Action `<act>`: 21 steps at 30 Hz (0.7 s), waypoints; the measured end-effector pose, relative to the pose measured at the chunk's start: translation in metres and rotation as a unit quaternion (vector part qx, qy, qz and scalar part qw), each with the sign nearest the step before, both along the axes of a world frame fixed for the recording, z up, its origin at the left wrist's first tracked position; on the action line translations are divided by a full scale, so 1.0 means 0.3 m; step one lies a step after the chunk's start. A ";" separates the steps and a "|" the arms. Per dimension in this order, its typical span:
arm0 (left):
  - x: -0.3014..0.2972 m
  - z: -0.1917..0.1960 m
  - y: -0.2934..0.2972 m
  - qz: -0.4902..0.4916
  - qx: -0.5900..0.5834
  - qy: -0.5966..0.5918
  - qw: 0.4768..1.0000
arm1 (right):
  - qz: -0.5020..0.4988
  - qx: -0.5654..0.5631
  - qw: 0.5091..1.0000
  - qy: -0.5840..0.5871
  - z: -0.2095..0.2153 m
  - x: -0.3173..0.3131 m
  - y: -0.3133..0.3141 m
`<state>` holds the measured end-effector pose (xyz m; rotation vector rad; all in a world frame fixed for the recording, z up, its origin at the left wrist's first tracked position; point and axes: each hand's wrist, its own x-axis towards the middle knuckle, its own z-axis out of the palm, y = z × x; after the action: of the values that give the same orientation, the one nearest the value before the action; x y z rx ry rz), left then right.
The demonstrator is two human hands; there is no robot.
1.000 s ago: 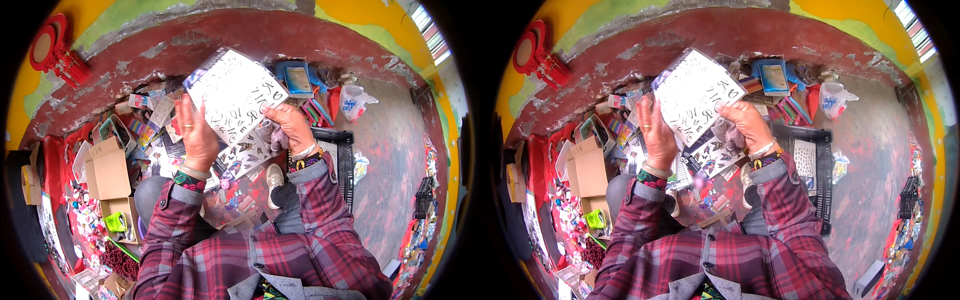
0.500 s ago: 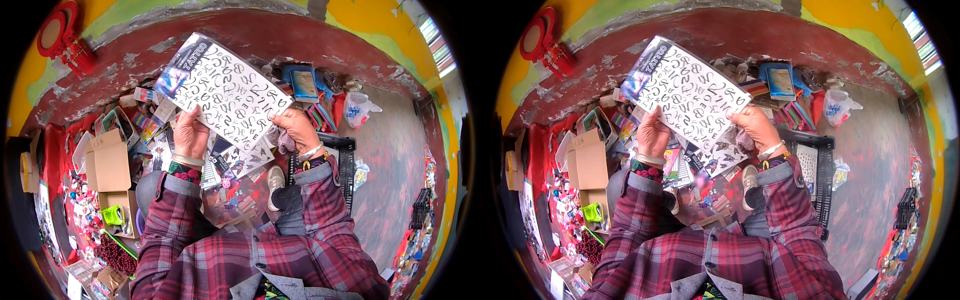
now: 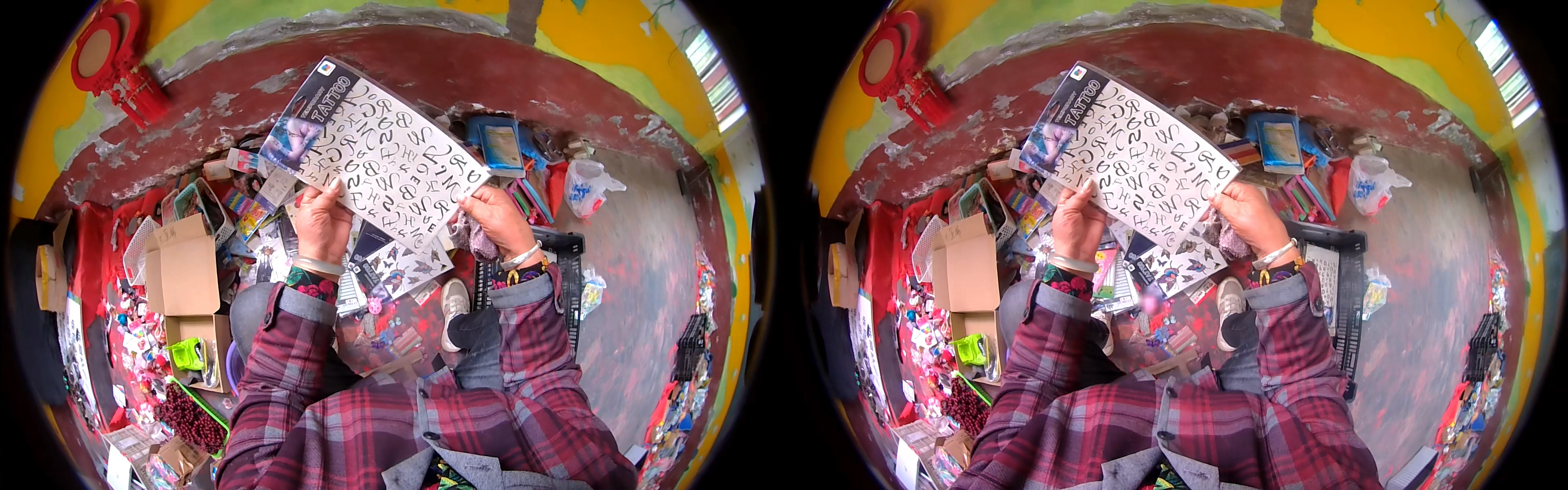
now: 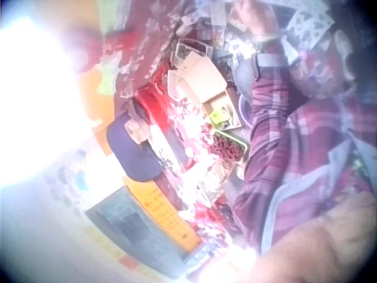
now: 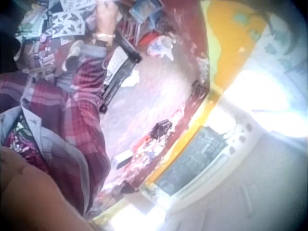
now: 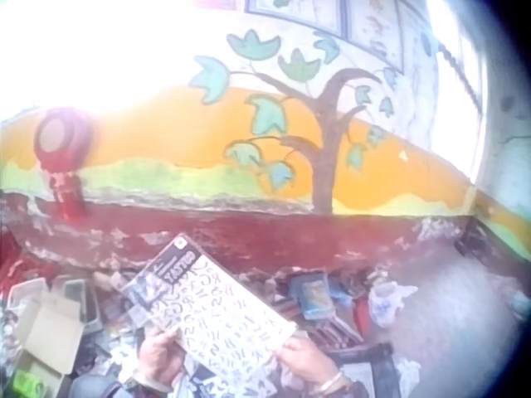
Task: The person sits on the floor and wipes the surface of various sticker sheets with a cloth. They handle the sheets one by one, turning them over to clean both sides, and place them back into a pile.
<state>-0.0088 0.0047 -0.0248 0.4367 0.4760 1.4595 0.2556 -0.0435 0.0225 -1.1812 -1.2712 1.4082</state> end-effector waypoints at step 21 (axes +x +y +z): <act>-0.019 -0.149 0.012 -0.189 -0.065 -0.021 0.980 | -0.573 -0.051 0.818 -0.015 -0.389 0.921 -1.181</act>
<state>-0.0146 0.0082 -0.0696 0.3688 0.4252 1.0617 0.5319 -0.3976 -0.0940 -1.6188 -0.2817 0.5258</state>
